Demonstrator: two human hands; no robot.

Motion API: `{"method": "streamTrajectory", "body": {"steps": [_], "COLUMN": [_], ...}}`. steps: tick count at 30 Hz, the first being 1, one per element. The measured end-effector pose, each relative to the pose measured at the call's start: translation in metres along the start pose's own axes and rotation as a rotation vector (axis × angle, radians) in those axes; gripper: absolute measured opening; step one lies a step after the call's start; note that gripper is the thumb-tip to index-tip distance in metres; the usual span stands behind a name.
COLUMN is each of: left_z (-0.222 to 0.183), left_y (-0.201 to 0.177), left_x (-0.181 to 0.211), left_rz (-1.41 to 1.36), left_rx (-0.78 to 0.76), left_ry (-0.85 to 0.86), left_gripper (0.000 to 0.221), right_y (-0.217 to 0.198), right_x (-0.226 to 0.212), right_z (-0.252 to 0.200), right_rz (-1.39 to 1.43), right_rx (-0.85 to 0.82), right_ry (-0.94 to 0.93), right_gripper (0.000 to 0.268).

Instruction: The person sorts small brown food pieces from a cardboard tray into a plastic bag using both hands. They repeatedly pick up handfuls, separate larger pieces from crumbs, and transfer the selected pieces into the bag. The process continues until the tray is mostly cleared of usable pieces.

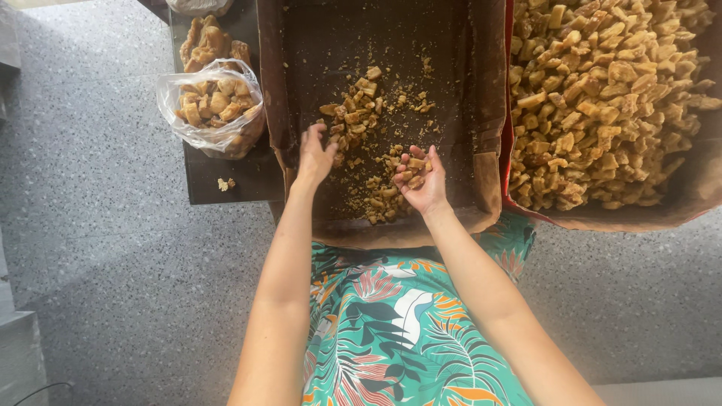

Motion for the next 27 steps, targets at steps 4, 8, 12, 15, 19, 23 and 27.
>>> {"method": "streamTrajectory", "body": {"steps": [4,8,12,15,19,23,27], "left_z": [-0.017,-0.03,-0.042,-0.052,-0.068,-0.074,-0.041], "left_y": [0.005,0.006,-0.011,-0.03,-0.038,-0.024,-0.052], "left_x": [0.045,0.059,0.066,0.084,0.113,0.141,0.119], "left_rz": [0.283,0.278,0.205,0.252,0.113,0.058,-0.087], "left_rx": [0.016,-0.059,0.004,0.033,-0.118,-0.378,-0.071], "left_ry": [0.03,-0.01,0.11,0.236,0.061,0.018,0.006], "left_gripper": [0.059,0.06,0.08,0.059,0.038,0.045,0.038], "right_y": [0.004,0.011,0.018,0.027,0.043,0.043,0.029], "right_x": [0.001,0.0,0.002,0.004,0.007,0.013,0.009], "right_z": [-0.005,-0.009,-0.012,-0.017,-0.024,-0.026,-0.02], "right_rz": [-0.012,-0.001,0.002,-0.007,-0.044,-0.14,-0.101], "right_rx": [-0.023,-0.037,-0.091,-0.137,-0.154,-0.094,-0.057], "right_ry": [0.006,0.005,0.026,0.035,0.065,0.094,0.07], "right_gripper": [0.041,0.042,0.043,0.044,0.049,0.055,0.05]}}
Point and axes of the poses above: each hand's wrist, its own z-axis towards the middle knuckle, its own y-axis out of the palm, x = y × z, the point moved 6 cm from there along z, towards the middle knuckle
